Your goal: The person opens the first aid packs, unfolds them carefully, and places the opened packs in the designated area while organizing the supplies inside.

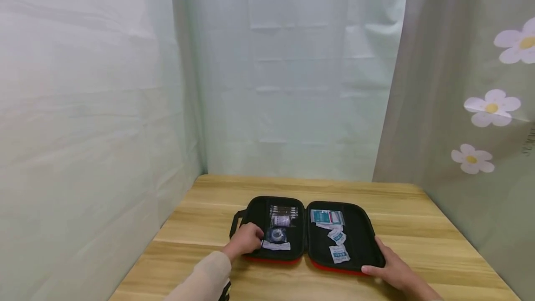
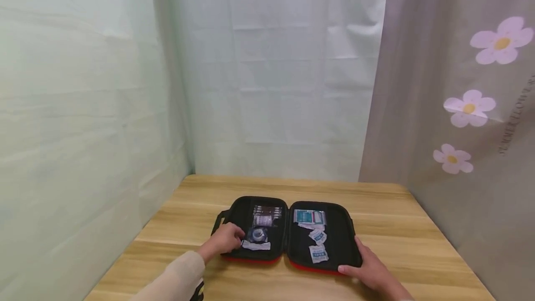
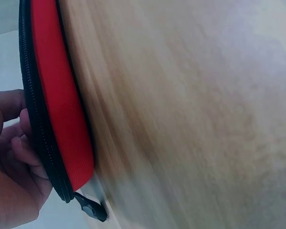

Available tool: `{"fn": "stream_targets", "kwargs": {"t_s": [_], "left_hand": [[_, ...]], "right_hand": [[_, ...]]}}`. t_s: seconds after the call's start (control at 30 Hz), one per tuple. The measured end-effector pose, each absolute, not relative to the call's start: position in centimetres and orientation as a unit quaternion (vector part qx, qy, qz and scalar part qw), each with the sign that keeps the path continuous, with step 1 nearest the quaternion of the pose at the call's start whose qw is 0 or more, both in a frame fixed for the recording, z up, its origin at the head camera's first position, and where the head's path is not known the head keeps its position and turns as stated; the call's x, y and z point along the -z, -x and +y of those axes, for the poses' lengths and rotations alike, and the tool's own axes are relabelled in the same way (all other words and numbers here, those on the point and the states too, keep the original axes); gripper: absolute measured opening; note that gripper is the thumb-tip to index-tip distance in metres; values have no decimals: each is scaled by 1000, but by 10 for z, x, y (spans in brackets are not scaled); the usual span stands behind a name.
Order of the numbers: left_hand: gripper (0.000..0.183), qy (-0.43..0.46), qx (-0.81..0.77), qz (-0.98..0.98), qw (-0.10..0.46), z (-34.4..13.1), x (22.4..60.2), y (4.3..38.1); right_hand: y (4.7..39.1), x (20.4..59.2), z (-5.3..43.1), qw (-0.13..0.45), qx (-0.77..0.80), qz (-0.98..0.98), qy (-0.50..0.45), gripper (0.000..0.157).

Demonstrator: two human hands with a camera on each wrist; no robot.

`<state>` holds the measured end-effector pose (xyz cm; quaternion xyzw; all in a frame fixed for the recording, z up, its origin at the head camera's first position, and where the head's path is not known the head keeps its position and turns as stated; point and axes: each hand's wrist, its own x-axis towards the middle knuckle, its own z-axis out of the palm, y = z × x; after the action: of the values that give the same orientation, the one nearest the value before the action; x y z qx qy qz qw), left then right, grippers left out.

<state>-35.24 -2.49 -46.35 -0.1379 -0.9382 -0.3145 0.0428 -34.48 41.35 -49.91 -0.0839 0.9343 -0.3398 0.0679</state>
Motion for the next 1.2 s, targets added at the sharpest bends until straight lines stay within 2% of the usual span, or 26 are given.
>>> {"fn": "stream_targets", "kwargs": {"t_s": [0.13, 0.27, 0.43, 0.77, 0.9, 1.07, 1.2], "left_hand": [[50, 120, 365, -923, 16, -24, 466, 355], [58, 90, 420, -903, -17, -22, 470, 358], [57, 83, 459, -884, -42, -20, 471, 356], [52, 100, 446, -888, -48, -21, 471, 347], [44, 115, 418, -901, -34, -25, 463, 344], [37, 120, 388, -914, 17, -36, 456, 344], [31, 114, 345, -930, 51, -47, 453, 352]], "right_hand": [[346, 500, 413, 67, 341, 934, 82, 113], [346, 500, 415, 63, 347, 932, 89, 113], [344, 499, 417, 60, 341, 933, 97, 111], [336, 504, 422, 62, 337, 935, 97, 110], [335, 501, 424, 53, 327, 938, 106, 109], [338, 490, 425, 66, 323, 937, 114, 109], [346, 478, 427, 65, 317, 940, 106, 102]]}}
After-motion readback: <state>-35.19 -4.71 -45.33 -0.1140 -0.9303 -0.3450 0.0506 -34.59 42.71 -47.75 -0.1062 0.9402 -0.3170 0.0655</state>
